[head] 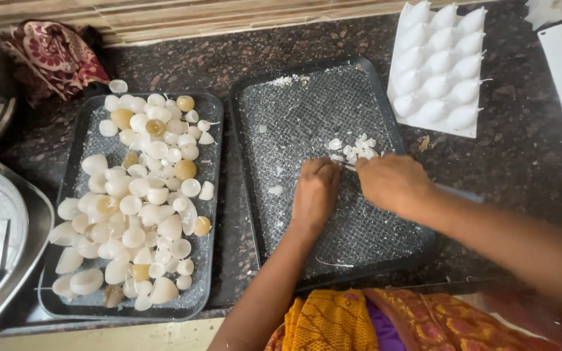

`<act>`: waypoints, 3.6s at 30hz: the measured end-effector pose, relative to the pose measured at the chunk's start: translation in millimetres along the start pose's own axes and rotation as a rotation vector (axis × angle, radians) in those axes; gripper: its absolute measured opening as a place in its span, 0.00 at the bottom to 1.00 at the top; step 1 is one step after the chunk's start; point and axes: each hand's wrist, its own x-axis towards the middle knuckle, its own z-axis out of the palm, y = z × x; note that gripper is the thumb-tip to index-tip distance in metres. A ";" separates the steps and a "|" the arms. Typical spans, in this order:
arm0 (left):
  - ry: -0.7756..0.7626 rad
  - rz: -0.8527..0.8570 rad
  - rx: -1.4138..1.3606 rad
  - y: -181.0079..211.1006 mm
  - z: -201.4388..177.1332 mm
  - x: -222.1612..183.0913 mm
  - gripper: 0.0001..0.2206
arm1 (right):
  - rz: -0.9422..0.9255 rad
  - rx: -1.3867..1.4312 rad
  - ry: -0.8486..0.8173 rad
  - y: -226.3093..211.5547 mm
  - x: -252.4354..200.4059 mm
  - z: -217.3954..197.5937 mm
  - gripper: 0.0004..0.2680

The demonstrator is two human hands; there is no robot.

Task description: Cutting off excess wax and trimming small round candles on a tray in a workshop.

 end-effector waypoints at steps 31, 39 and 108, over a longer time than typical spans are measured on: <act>0.022 0.141 0.250 26.2 -7.8 5.0 0.07 | 0.140 0.502 0.065 57.2 -20.3 43.3 0.12; -0.066 0.103 0.310 26.1 -2.3 2.6 0.08 | 0.113 0.293 0.015 46.6 -29.8 26.3 0.12; -0.043 -0.084 -0.166 -17.5 -27.9 -2.2 0.09 | -0.175 -0.169 -0.075 -0.9 -10.6 -58.4 0.10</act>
